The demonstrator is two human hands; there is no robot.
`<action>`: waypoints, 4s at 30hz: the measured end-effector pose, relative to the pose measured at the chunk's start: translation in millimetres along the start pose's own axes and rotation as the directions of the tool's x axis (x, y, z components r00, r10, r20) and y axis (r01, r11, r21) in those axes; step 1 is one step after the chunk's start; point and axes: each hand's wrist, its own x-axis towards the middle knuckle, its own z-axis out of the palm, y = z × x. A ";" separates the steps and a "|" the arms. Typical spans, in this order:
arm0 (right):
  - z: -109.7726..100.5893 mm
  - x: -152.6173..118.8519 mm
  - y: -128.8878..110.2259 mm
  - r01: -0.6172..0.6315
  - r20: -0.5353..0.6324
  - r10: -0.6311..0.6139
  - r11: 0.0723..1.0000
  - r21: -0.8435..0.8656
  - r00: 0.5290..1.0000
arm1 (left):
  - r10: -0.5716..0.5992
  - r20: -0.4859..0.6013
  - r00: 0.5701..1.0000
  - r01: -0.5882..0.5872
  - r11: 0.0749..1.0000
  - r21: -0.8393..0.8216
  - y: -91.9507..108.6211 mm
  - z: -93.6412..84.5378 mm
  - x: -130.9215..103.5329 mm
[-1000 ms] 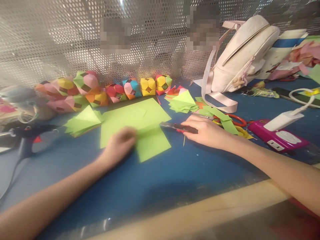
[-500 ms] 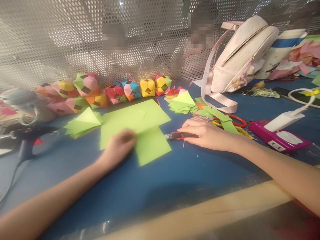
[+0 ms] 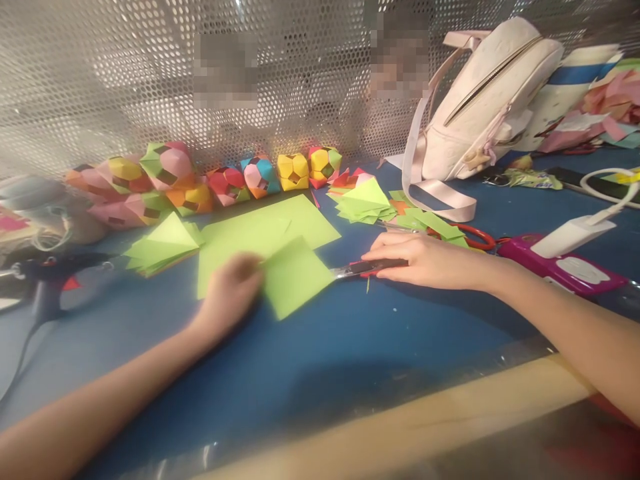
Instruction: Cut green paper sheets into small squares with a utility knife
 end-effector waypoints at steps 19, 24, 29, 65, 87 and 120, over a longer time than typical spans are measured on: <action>-5.8 3.9 0.1 -0.039 0.117 0.043 0.998 -0.039 0.992 | 0.444 0.496 0.746 -0.577 0.803 0.150 1.1 3.4 -2.8; -4.7 2.5 6.3 -0.021 0.124 0.022 1.000 -0.006 0.992 | 0.468 0.522 0.713 -0.642 0.736 0.216 -3.1 5.0 -0.4; -4.7 2.3 5.0 -0.033 0.154 0.032 0.999 0.004 0.987 | 0.485 0.520 0.703 -0.669 0.700 0.250 -0.9 4.9 -2.3; -7.5 -0.6 -1.3 -0.143 0.268 0.112 0.985 0.099 0.957 | 0.521 0.515 0.681 -0.707 0.652 0.275 -5.7 7.0 -0.8; -7.5 -0.6 -22.6 -0.222 0.290 0.181 0.968 0.114 0.940 | 0.547 0.508 0.665 -0.723 0.642 0.256 -4.0 7.8 -1.0; -3.7 0.4 -41.1 -0.136 0.296 0.087 0.980 0.146 0.951 | 0.528 0.511 0.678 -0.703 0.668 0.243 -3.0 7.3 -2.2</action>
